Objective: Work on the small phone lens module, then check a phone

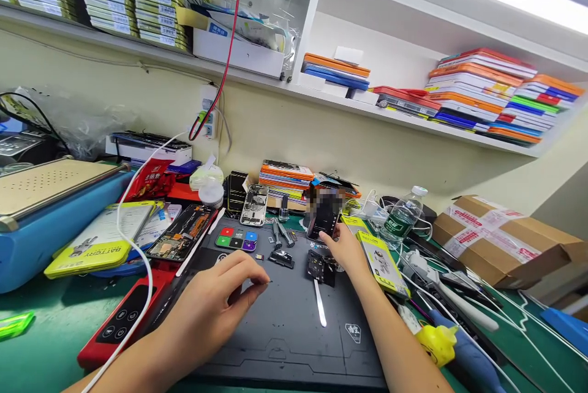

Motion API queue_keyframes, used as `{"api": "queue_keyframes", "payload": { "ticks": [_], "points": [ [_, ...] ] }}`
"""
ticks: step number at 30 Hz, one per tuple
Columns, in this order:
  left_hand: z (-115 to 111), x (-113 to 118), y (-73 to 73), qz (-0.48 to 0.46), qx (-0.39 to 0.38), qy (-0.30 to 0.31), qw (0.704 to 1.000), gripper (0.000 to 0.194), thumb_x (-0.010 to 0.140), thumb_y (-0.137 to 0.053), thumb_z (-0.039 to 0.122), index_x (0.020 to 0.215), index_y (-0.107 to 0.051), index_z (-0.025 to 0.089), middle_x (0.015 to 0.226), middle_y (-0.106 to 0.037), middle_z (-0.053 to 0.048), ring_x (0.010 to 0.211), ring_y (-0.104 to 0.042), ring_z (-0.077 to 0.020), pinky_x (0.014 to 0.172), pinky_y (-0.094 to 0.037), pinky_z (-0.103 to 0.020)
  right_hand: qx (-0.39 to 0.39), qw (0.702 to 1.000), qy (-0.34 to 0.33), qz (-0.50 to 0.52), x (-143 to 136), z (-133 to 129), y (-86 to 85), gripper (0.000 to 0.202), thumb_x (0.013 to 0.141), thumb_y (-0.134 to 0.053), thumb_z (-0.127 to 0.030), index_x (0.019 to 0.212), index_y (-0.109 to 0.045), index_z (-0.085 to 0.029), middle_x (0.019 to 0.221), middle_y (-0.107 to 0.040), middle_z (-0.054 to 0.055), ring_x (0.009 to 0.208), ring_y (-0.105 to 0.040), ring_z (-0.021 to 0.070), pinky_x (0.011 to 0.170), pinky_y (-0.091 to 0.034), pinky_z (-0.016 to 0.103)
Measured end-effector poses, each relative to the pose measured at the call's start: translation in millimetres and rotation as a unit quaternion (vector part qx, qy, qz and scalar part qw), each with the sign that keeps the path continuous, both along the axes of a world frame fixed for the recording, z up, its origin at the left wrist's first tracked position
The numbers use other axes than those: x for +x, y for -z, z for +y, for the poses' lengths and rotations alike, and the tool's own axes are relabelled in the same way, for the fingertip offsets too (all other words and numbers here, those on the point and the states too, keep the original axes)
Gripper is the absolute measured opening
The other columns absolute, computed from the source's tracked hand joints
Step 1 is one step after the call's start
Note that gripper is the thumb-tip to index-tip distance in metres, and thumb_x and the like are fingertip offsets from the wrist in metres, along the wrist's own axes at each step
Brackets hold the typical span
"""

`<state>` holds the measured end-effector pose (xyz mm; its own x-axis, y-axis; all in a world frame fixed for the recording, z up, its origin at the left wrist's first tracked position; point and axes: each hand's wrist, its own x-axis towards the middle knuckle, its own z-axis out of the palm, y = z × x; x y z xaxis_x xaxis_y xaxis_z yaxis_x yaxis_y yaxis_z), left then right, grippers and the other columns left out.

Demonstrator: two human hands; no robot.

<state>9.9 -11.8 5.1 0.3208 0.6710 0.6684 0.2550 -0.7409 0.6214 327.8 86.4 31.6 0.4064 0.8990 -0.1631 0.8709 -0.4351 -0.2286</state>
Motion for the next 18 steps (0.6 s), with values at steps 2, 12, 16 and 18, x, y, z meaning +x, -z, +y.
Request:
{"api": "queue_keyframes", "payload": {
  "ticks": [2,12,16,18],
  "points": [
    [0.4,-0.1,1.0,-0.001,0.000,0.001,1.000,0.016,0.106,-0.056,0.008,0.109,-0.071,0.013,0.110,-0.057,0.004,0.095,-0.051,0.0161,0.086,-0.037,0.010,0.007,1.000,-0.001,0.009,1.1,0.3,0.5,0.066,0.108,-0.053,-0.052,0.153,-0.049,-0.004,0.119,-0.053,0.010,0.111,-0.049,-0.0039,0.117,-0.053,0.015],
    [0.7,0.7,0.5,0.004,-0.005,0.004,1.000,0.016,0.104,-0.056,0.005,0.108,-0.070,0.011,0.110,-0.056,0.004,0.096,-0.049,0.0163,0.088,-0.036,0.012,0.095,0.992,0.002,0.080,2.7,4.3,9.8,0.069,0.104,-0.059,-0.050,0.154,-0.047,-0.003,0.121,-0.053,0.010,0.108,-0.050,-0.0052,0.111,-0.053,0.009],
    [0.7,0.7,-0.2,0.005,-0.001,0.003,1.000,0.017,0.104,-0.055,0.005,0.108,-0.070,0.011,0.110,-0.056,0.004,0.096,-0.049,0.0160,0.086,-0.036,0.011,0.131,0.985,0.012,0.113,5.1,6.1,13.1,0.062,0.111,-0.046,-0.049,0.149,-0.052,-0.001,0.119,-0.054,0.010,0.110,-0.051,-0.0054,0.114,-0.053,0.010],
    [0.9,0.4,0.3,0.009,-0.002,0.002,1.000,0.017,0.104,-0.055,0.005,0.108,-0.070,0.011,0.110,-0.056,0.004,0.095,-0.049,0.0157,0.084,-0.036,0.010,0.140,0.982,0.018,0.123,7.4,6.9,13.5,0.060,0.112,-0.044,-0.048,0.147,-0.054,0.000,0.118,-0.054,0.010,0.112,-0.051,-0.0052,0.116,-0.052,0.011]
  ]
}}
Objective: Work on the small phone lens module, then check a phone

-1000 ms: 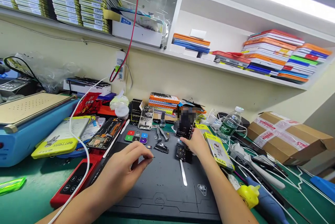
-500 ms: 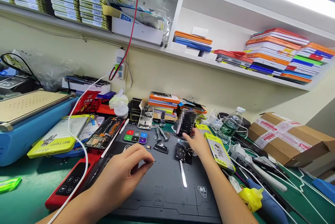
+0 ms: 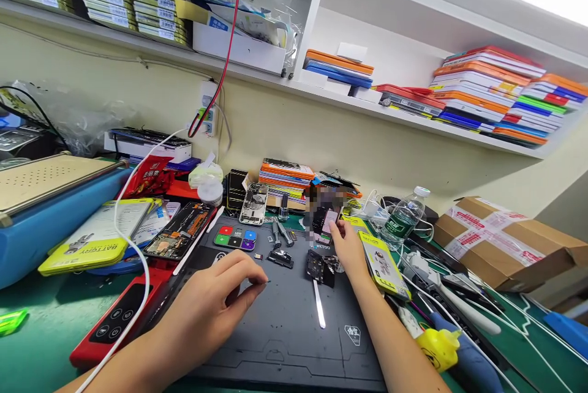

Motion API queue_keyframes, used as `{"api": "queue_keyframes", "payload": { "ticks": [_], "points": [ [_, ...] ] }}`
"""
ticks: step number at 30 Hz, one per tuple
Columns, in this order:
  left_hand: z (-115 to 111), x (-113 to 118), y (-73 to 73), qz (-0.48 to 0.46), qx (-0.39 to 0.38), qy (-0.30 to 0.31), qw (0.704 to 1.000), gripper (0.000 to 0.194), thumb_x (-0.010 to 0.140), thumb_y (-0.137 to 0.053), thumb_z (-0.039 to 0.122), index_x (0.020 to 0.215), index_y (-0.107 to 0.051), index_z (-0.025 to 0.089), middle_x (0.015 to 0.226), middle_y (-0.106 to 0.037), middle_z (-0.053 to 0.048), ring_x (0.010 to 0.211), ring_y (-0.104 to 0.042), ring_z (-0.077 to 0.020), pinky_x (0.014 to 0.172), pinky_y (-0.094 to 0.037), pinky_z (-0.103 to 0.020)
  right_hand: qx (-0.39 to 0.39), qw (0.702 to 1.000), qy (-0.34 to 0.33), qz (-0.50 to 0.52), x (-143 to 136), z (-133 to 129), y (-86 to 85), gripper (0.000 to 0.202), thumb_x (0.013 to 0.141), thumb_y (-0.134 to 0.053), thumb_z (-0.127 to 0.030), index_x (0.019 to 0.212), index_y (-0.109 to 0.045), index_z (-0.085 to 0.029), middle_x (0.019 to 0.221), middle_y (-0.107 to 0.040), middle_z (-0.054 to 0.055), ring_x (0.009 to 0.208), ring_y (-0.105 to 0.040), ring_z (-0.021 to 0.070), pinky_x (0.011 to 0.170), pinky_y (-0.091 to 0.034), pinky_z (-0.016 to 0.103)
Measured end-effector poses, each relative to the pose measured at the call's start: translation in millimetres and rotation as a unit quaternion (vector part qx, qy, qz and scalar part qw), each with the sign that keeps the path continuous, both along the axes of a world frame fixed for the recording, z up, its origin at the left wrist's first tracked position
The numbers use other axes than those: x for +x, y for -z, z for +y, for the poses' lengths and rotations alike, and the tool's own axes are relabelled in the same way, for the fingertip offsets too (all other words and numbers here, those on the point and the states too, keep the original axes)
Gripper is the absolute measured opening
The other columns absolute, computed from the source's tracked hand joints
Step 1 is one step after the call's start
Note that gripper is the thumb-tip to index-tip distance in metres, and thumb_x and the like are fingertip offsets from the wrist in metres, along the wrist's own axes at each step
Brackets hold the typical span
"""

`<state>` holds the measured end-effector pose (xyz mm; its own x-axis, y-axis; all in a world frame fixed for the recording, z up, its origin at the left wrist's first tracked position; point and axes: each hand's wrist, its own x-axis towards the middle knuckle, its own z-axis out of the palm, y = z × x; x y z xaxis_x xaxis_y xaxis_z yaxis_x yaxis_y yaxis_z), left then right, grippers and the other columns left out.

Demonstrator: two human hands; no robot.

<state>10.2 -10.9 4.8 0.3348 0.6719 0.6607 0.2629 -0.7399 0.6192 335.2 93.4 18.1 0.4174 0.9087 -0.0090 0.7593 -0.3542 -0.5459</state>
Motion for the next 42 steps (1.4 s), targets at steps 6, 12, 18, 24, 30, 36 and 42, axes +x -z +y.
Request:
{"api": "queue_keyframes", "payload": {
  "ticks": [6,12,18,24,30,36,42],
  "points": [
    [0.4,-0.5,3.0,0.007,-0.003,-0.006,1.000,0.017,0.105,-0.054,0.007,0.109,-0.070,0.012,0.110,-0.056,0.004,0.095,-0.050,0.0156,0.085,-0.037,0.009,0.005,1.000,0.002,0.012,4.3,2.4,1.8,0.061,0.111,-0.045,-0.049,0.145,-0.055,0.000,0.118,-0.055,0.010,0.111,-0.052,-0.0054,0.116,-0.053,0.011],
    [0.0,-0.8,4.6,0.018,-0.004,-0.012,1.000,0.017,0.107,-0.054,0.010,0.111,-0.070,0.013,0.111,-0.057,0.005,0.091,-0.051,0.0161,0.083,-0.038,0.008,-0.003,0.998,-0.055,-0.002,9.2,2.6,14.9,0.067,0.102,-0.064,-0.045,0.151,-0.050,-0.002,0.123,-0.054,0.010,0.111,-0.051,-0.0047,0.112,-0.053,0.009],
    [0.9,-0.7,7.8,0.028,-0.010,-0.018,0.999,0.019,0.108,-0.052,0.013,0.111,-0.071,0.013,0.111,-0.057,0.004,0.089,-0.051,0.0156,0.079,-0.037,0.008,0.022,0.994,-0.102,-0.020,17.8,3.7,26.3,0.067,0.106,-0.057,-0.049,0.151,-0.049,0.000,0.123,-0.053,0.012,0.118,-0.050,-0.0028,0.115,-0.052,0.010],
    [1.0,0.5,2.4,0.029,-0.001,-0.019,0.999,0.018,0.106,-0.052,0.011,0.109,-0.070,0.012,0.109,-0.057,0.003,0.086,-0.050,0.0151,0.074,-0.037,0.010,0.025,0.993,-0.113,-0.034,20.3,4.8,29.5,0.066,0.106,-0.056,-0.048,0.150,-0.048,0.001,0.123,-0.053,0.012,0.119,-0.050,-0.0024,0.115,-0.052,0.010],
    [0.7,1.7,3.0,0.033,-0.006,-0.023,0.999,0.018,0.105,-0.052,0.010,0.108,-0.069,0.012,0.108,-0.057,0.004,0.085,-0.049,0.0148,0.073,-0.036,0.008,0.014,0.992,-0.115,-0.044,18.9,4.0,27.5,0.067,0.106,-0.057,-0.046,0.154,-0.047,0.000,0.126,-0.052,0.012,0.122,-0.051,-0.0017,0.117,-0.053,0.011],
    [0.9,1.5,5.8,0.035,-0.012,-0.022,0.999,0.019,0.106,-0.051,0.011,0.109,-0.070,0.012,0.108,-0.056,0.004,0.084,-0.049,0.0152,0.075,-0.035,0.007,-0.001,0.993,-0.103,-0.053,18.2,3.5,25.7,0.072,0.100,-0.066,-0.043,0.157,-0.046,-0.003,0.128,-0.052,0.012,0.120,-0.052,-0.0018,0.115,-0.053,0.011],
    [-0.3,0.9,7.9,0.034,-0.024,-0.020,0.999,0.020,0.108,-0.050,0.014,0.109,-0.070,0.012,0.109,-0.057,0.004,0.086,-0.049,0.0151,0.077,-0.036,0.007,0.017,0.992,-0.116,-0.055,19.8,4.0,27.9,0.068,0.106,-0.056,-0.049,0.152,-0.048,0.000,0.123,-0.053,0.012,0.119,-0.050,-0.0025,0.116,-0.052,0.010]
  ]
}}
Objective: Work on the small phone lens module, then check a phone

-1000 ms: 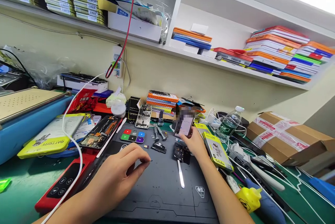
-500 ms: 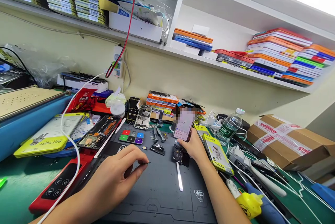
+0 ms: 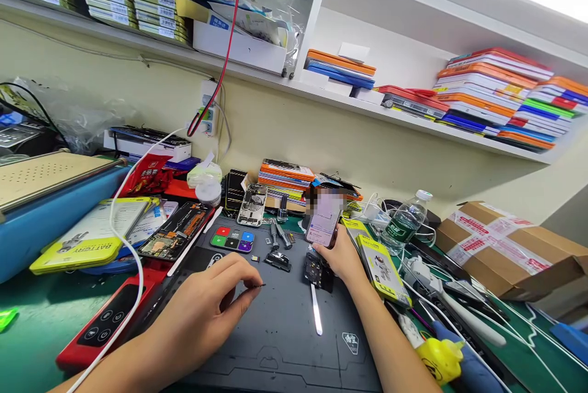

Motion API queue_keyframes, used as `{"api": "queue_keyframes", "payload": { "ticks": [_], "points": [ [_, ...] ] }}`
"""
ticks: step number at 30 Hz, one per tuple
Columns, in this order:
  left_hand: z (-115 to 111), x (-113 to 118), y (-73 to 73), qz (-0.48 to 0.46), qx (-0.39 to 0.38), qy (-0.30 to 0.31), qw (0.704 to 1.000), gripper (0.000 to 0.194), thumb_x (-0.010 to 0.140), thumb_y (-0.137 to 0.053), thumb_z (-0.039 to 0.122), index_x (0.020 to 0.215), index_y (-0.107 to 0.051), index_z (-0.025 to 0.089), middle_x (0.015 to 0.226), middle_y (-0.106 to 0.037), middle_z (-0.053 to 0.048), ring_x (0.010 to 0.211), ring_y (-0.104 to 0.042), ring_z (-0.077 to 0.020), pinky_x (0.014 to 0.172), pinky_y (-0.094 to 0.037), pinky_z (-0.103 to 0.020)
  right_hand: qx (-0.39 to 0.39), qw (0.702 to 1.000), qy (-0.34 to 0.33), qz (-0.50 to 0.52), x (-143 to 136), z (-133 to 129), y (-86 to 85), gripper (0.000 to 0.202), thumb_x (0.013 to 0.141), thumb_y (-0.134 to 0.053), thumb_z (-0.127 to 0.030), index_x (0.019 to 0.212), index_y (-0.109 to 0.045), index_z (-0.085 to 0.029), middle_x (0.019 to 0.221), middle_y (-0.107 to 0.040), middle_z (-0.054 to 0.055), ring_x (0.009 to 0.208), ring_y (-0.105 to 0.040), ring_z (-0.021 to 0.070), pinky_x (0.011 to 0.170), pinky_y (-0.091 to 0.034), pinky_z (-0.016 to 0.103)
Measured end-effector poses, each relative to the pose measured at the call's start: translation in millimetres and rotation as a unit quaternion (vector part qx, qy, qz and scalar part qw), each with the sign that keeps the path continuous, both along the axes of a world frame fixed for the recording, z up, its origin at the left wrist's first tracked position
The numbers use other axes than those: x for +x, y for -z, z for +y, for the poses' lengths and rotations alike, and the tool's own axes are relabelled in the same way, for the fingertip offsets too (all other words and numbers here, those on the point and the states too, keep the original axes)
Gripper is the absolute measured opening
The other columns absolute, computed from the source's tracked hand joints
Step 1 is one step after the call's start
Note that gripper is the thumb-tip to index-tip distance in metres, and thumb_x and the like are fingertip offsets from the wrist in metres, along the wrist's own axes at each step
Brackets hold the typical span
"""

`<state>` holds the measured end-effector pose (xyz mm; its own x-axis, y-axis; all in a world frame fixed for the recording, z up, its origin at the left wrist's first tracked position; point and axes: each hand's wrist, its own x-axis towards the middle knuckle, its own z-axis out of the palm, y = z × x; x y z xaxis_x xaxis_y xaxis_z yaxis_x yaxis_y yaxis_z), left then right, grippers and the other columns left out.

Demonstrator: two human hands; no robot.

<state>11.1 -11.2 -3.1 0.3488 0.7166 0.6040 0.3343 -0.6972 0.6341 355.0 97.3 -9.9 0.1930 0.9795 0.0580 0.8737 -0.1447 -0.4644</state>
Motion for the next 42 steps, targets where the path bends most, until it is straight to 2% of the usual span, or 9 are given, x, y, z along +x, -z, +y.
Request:
{"api": "queue_keyframes", "payload": {
  "ticks": [6,13,16,21,29,36,42],
  "points": [
    [0.4,-0.7,1.9,0.000,-0.006,0.004,1.000,0.021,0.108,-0.050,0.014,0.110,-0.070,0.012,0.109,-0.057,0.003,0.086,-0.050,0.0150,0.077,-0.037,0.007,-0.008,1.000,-0.004,-0.005,-0.3,-0.5,-0.2,0.069,0.105,-0.057,-0.046,0.155,-0.045,-0.001,0.126,-0.051,0.012,0.121,-0.050,-0.0016,0.117,-0.052,0.011],
    [1.0,-1.0,3.7,0.001,-0.014,0.005,1.000,0.019,0.107,-0.051,0.013,0.111,-0.070,0.013,0.110,-0.056,0.004,0.085,-0.049,0.0151,0.076,-0.036,0.007,-0.047,0.999,0.016,-0.018,-4.9,-1.5,-5.2,0.080,0.095,-0.071,-0.037,0.162,-0.038,-0.006,0.134,-0.048,0.012,0.126,-0.048,0.0018,0.119,-0.054,0.017],
    [0.5,-1.2,4.8,0.000,-0.023,0.001,1.000,0.021,0.108,-0.050,0.014,0.112,-0.070,0.013,0.110,-0.056,0.004,0.086,-0.049,0.0152,0.077,-0.036,0.006,-0.046,0.999,0.014,-0.019,-5.1,-1.8,-5.9,0.076,0.099,-0.067,-0.039,0.162,-0.039,-0.005,0.133,-0.048,0.012,0.128,-0.048,0.0020,0.120,-0.054,0.017],
    [0.4,-1.7,3.7,0.003,-0.034,-0.001,0.999,0.022,0.108,-0.051,0.017,0.111,-0.072,0.013,0.109,-0.057,0.004,0.084,-0.049,0.0151,0.077,-0.037,0.006,-0.023,1.000,0.002,-0.019,-3.0,-1.6,-3.4,0.068,0.106,-0.057,-0.046,0.156,-0.044,-0.001,0.126,-0.051,0.012,0.121,-0.050,-0.0015,0.115,-0.054,0.011],
    [1.1,-2.1,4.4,0.002,-0.032,-0.002,0.999,0.021,0.107,-0.052,0.016,0.113,-0.072,0.015,0.110,-0.057,0.004,0.085,-0.050,0.0153,0.075,-0.036,0.007,-0.028,0.999,0.011,-0.024,-3.9,-1.4,-2.0,0.068,0.106,-0.057,-0.045,0.157,-0.044,-0.002,0.125,-0.052,0.012,0.120,-0.051,-0.0019,0.113,-0.054,0.010],
    [0.5,-2.2,3.1,0.000,-0.030,-0.001,1.000,0.021,0.107,-0.052,0.015,0.113,-0.072,0.015,0.108,-0.057,0.004,0.085,-0.049,0.0151,0.076,-0.036,0.006,-0.059,0.997,0.025,-0.030,-7.6,-2.9,-7.0,0.080,0.097,-0.070,-0.037,0.163,-0.037,-0.006,0.135,-0.047,0.013,0.128,-0.049,0.0027,0.120,-0.055,0.019],
    [0.4,-2.0,3.5,-0.003,-0.037,0.002,0.999,0.021,0.107,-0.051,0.014,0.114,-0.071,0.015,0.110,-0.056,0.005,0.086,-0.049,0.0157,0.077,-0.036,0.006,-0.038,0.999,0.014,-0.031,-5.5,-2.3,-4.1,0.070,0.105,-0.058,-0.042,0.160,-0.041,-0.003,0.130,-0.049,0.013,0.126,-0.049,0.0004,0.119,-0.054,0.015]
  ]
}}
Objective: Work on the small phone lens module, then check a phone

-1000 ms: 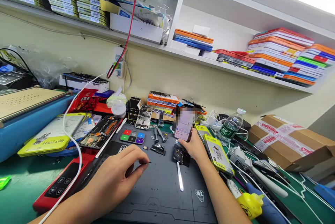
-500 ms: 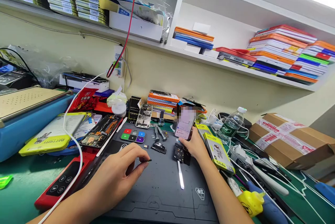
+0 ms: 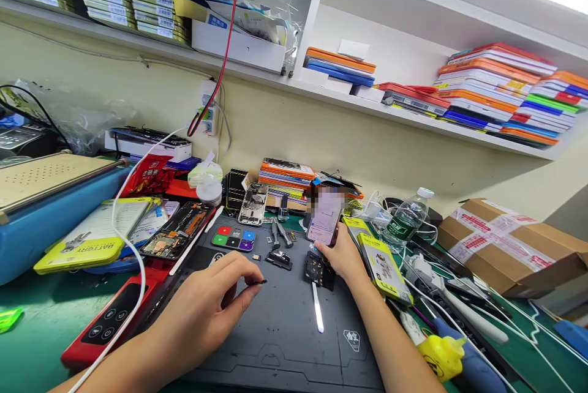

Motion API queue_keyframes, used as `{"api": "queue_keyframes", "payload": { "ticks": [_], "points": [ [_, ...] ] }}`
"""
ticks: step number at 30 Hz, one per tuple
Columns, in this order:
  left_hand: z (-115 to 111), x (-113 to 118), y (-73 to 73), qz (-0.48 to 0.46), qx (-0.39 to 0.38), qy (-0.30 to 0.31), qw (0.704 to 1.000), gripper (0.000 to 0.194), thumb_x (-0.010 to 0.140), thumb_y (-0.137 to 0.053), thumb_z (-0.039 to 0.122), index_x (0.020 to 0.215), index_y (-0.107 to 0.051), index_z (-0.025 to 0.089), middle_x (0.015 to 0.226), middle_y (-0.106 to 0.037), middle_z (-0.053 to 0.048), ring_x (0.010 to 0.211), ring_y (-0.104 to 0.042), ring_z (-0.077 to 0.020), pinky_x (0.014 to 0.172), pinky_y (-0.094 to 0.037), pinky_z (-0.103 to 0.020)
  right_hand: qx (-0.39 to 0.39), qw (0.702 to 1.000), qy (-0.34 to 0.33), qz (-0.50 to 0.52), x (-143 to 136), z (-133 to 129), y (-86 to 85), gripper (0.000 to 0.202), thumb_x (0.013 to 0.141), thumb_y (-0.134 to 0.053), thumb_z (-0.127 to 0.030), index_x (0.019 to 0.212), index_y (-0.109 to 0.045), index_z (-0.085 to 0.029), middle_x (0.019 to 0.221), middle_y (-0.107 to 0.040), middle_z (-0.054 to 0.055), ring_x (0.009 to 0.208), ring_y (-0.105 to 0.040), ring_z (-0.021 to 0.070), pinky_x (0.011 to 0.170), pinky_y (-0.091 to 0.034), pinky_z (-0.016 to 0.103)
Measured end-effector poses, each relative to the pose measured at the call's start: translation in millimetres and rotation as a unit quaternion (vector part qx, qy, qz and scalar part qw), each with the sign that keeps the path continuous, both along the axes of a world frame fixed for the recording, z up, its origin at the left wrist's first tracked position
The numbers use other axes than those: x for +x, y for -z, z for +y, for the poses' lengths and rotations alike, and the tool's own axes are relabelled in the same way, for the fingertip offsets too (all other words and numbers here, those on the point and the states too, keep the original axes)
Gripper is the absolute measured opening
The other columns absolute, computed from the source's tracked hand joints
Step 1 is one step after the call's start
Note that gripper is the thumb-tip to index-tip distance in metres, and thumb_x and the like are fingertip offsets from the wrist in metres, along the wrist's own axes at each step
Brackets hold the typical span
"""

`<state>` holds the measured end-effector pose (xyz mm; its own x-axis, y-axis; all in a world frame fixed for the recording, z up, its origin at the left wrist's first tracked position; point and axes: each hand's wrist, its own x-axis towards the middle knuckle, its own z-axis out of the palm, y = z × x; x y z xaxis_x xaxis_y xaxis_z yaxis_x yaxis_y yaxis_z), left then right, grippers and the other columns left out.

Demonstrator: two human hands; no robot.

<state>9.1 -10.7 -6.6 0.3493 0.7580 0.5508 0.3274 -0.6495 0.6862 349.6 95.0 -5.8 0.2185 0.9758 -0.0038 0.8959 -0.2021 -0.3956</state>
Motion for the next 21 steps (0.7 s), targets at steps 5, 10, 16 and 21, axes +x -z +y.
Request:
{"api": "queue_keyframes", "payload": {
  "ticks": [5,10,16,21],
  "points": [
    [-0.2,-0.2,3.4,-0.001,-0.019,-0.002,1.000,0.023,0.109,-0.050,0.020,0.114,-0.072,0.016,0.109,-0.056,0.005,0.085,-0.048,0.0158,0.078,-0.036,0.006,0.014,1.000,-0.009,-0.002,1.3,-0.2,1.6,0.069,0.106,-0.056,-0.047,0.158,-0.043,-0.002,0.127,-0.051,0.012,0.123,-0.050,-0.0007,0.118,-0.053,0.013],
    [-1.5,0.6,13.4,0.000,-0.050,-0.007,0.999,0.027,0.113,-0.048,0.029,0.119,-0.071,0.016,0.112,-0.056,0.003,0.085,-0.047,0.0151,0.071,-0.034,0.009,0.007,1.000,-0.004,-0.006,-1.9,-2.0,-2.2,0.071,0.106,-0.056,-0.048,0.159,-0.042,-0.002,0.128,-0.050,0.013,0.123,-0.050,-0.0006,0.118,-0.053,0.013],
    [-1.4,0.6,15.9,-0.003,-0.067,-0.007,0.998,0.031,0.113,-0.046,0.033,0.118,-0.071,0.016,0.112,-0.056,0.003,0.085,-0.047,0.0149,0.071,-0.033,0.009,-0.039,0.999,0.027,-0.006,-8.5,-4.9,-10.8,0.081,0.100,-0.066,-0.038,0.168,-0.033,-0.010,0.139,-0.044,0.013,0.134,-0.047,0.0051,0.126,-0.052,0.025],
    [-1.1,0.5,15.6,-0.009,-0.068,-0.008,0.998,0.031,0.113,-0.047,0.033,0.117,-0.072,0.016,0.112,-0.056,0.003,0.085,-0.047,0.0150,0.074,-0.034,0.007,-0.057,0.997,0.044,-0.007,-12.9,-5.3,-16.1,0.083,0.100,-0.066,-0.038,0.170,-0.030,-0.012,0.142,-0.043,0.013,0.137,-0.046,0.0068,0.128,-0.052,0.030]
  ]
}}
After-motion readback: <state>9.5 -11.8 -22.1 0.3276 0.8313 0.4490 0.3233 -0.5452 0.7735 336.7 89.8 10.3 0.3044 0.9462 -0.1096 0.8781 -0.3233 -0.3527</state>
